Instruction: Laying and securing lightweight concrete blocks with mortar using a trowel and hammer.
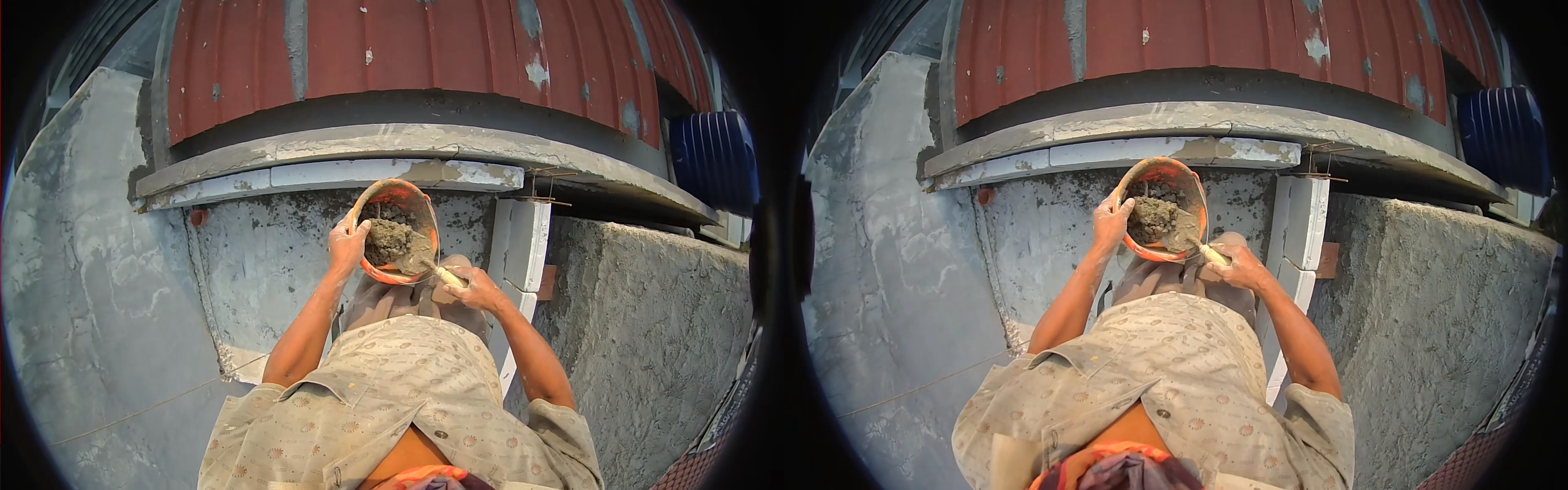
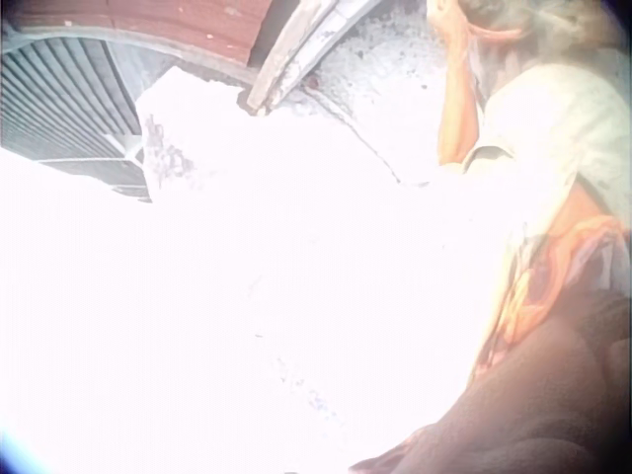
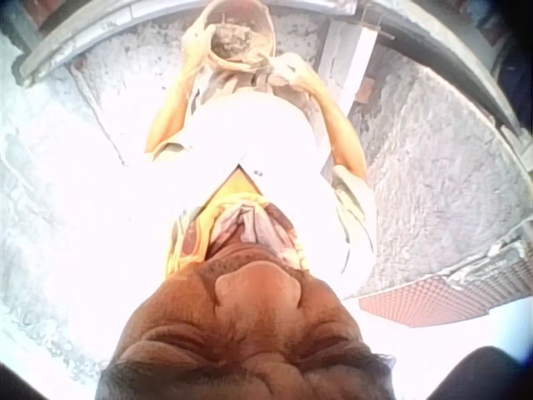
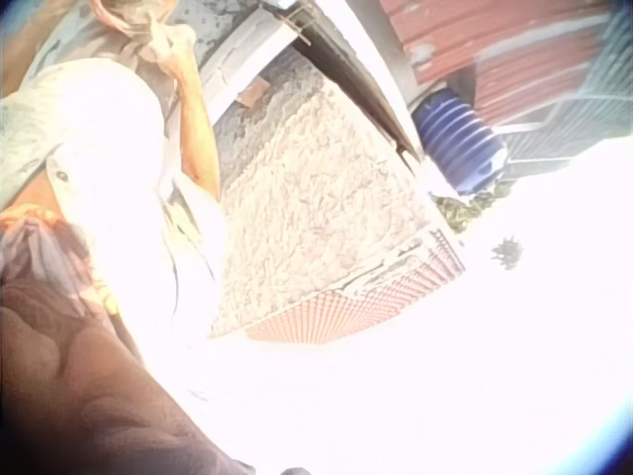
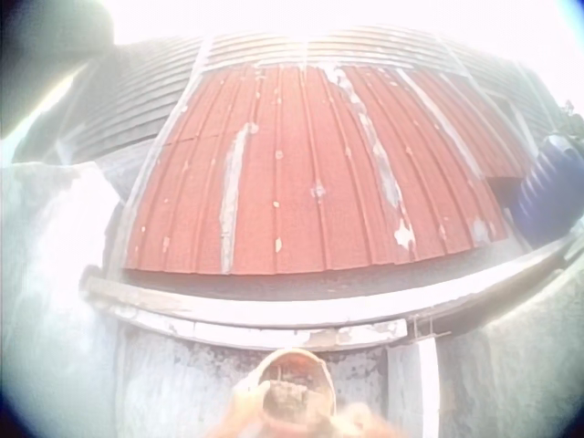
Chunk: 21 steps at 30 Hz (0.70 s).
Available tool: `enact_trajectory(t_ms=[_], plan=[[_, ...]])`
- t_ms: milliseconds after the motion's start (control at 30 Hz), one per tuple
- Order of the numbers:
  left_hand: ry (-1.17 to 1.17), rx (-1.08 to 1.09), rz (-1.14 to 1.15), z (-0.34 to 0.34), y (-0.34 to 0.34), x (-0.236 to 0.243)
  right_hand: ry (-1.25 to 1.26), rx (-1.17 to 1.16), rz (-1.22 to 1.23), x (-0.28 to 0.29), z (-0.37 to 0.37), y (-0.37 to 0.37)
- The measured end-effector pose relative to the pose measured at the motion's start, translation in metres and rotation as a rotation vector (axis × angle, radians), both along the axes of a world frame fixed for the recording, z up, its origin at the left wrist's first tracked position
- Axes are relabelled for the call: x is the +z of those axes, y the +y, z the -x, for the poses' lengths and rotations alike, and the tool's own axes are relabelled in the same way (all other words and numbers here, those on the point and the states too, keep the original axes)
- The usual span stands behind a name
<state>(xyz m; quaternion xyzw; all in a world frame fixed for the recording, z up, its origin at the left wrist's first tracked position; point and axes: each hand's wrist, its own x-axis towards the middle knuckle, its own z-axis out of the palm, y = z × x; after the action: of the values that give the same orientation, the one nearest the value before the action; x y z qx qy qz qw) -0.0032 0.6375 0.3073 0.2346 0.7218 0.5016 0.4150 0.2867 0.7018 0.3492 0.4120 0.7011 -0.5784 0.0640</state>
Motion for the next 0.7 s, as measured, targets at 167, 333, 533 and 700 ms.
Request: enact_trajectory(t_ms=[167, 333, 533, 700], plan=[[-0.005, 0.237, 0.087, -0.009, -0.002, -0.058, -0.101, -0.024, 0.31, 0.0, -0.024, 0.085], [0.127, 0.358, 0.301, -0.046, 0.001, -0.054, -0.251, -0.21, 0.597, -0.069, -0.018, 0.21], [0.024, 0.54, 0.313, -0.063, -0.001, -0.041, -0.336, -0.082, 0.594, -0.092, -0.003, 0.266], [0.008, 0.602, 0.393, -0.087, 0.012, -0.032, -0.266, -0.366, 0.71, -0.145, -0.03, 0.267]])
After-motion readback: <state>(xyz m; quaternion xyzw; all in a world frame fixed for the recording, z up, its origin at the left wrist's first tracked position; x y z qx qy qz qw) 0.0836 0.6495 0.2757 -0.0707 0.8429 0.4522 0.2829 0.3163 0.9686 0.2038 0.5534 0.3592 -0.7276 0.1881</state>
